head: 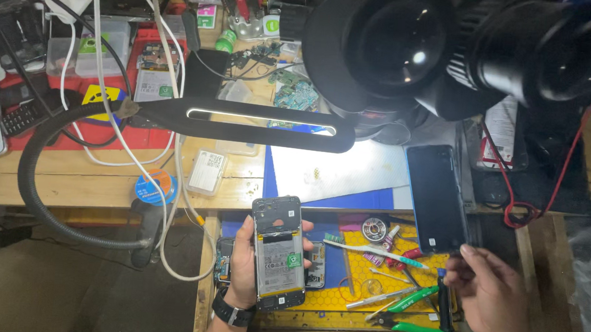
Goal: The person removes the back cover of a smartphone, cleans internal components with a brush, and pries apart internal components using a metal tool on a workbench.
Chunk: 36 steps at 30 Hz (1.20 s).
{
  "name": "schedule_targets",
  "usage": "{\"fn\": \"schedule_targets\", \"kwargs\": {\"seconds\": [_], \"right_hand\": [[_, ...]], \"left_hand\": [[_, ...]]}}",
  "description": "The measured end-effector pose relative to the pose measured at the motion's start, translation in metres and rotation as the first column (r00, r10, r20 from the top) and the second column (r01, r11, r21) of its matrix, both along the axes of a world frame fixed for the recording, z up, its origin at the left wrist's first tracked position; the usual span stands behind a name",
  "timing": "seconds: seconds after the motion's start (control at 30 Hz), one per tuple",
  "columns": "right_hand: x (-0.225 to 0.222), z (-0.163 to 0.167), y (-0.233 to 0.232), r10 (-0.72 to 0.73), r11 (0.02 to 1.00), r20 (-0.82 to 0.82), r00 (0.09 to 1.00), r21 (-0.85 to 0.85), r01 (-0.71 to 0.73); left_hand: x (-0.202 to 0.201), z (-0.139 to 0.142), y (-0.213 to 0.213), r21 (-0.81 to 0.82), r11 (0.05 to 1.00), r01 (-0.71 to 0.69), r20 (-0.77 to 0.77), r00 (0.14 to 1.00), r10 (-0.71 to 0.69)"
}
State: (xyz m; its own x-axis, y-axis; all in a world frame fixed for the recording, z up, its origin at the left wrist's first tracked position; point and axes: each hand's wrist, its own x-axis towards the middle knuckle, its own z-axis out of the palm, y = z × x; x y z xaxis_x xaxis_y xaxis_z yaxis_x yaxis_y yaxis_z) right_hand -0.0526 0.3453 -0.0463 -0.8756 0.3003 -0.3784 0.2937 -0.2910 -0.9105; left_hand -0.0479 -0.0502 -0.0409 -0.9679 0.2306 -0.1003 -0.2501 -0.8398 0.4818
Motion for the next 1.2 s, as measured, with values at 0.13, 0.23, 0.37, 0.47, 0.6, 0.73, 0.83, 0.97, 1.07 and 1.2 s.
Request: {"fn": "schedule_targets", "kwargs": {"seconds": [0.13, 0.23, 0.37, 0.47, 0.6, 0.73, 0.83, 0.97, 1.07, 1.2], "right_hand": [[0.018, 0.001, 0.002, 0.031, 0.997, 0.064, 0.997, 0.064, -0.035], [0.022, 0.002, -0.009, 0.097, 0.992, 0.084, 0.992, 0.068, -0.102], [0.008, 0.001, -0.042, 0.269, 0.963, 0.037, 0.962, 0.014, -0.270], [-0.011, 0.001, -0.073, 0.347, 0.938, 0.000, 0.938, 0.000, -0.347], [-0.030, 0.004, -0.108, 0.375, 0.925, -0.005, 0.927, -0.056, -0.375], [-0.039, 0.008, -0.125, 0.374, 0.920, -0.021, 0.927, -0.115, -0.374], [-0.040, 0.008, -0.129, 0.394, 0.911, -0.035, 0.918, -0.112, -0.396], [-0.036, 0.004, -0.119, 0.394, 0.918, -0.036, 0.918, -0.037, -0.395], [-0.027, 0.004, -0.097, 0.398, 0.917, -0.111, 0.911, 0.057, -0.394], [-0.027, 0.016, -0.049, 0.294, 0.914, -0.222, 0.930, 0.350, -0.206]], "left_hand": [[0.000, 0.000, -0.002, 0.019, 1.000, 0.000, -0.009, 1.000, 0.000], [-0.001, 0.001, -0.002, 0.079, 0.997, 0.011, -0.011, 1.000, -0.010], [-0.001, 0.002, -0.004, 0.052, 0.999, 0.008, 0.006, 1.000, -0.008], [-0.001, 0.002, -0.004, 0.072, 0.997, 0.006, 0.006, 1.000, -0.006], [-0.001, 0.002, -0.005, 0.043, 0.999, 0.002, 0.010, 1.000, -0.002], [-0.002, 0.002, -0.006, 0.042, 0.999, 0.002, 0.009, 1.000, -0.002], [-0.003, 0.002, -0.005, 0.038, 0.999, 0.002, 0.034, 0.999, -0.003], [-0.005, 0.002, -0.001, 0.029, 0.999, -0.022, 0.003, 1.000, 0.022], [0.001, 0.002, -0.001, 0.000, 1.000, -0.017, 0.059, 0.998, 0.017], [0.003, 0.001, 0.000, 0.026, 0.999, -0.028, 0.015, 1.000, 0.027]]}}
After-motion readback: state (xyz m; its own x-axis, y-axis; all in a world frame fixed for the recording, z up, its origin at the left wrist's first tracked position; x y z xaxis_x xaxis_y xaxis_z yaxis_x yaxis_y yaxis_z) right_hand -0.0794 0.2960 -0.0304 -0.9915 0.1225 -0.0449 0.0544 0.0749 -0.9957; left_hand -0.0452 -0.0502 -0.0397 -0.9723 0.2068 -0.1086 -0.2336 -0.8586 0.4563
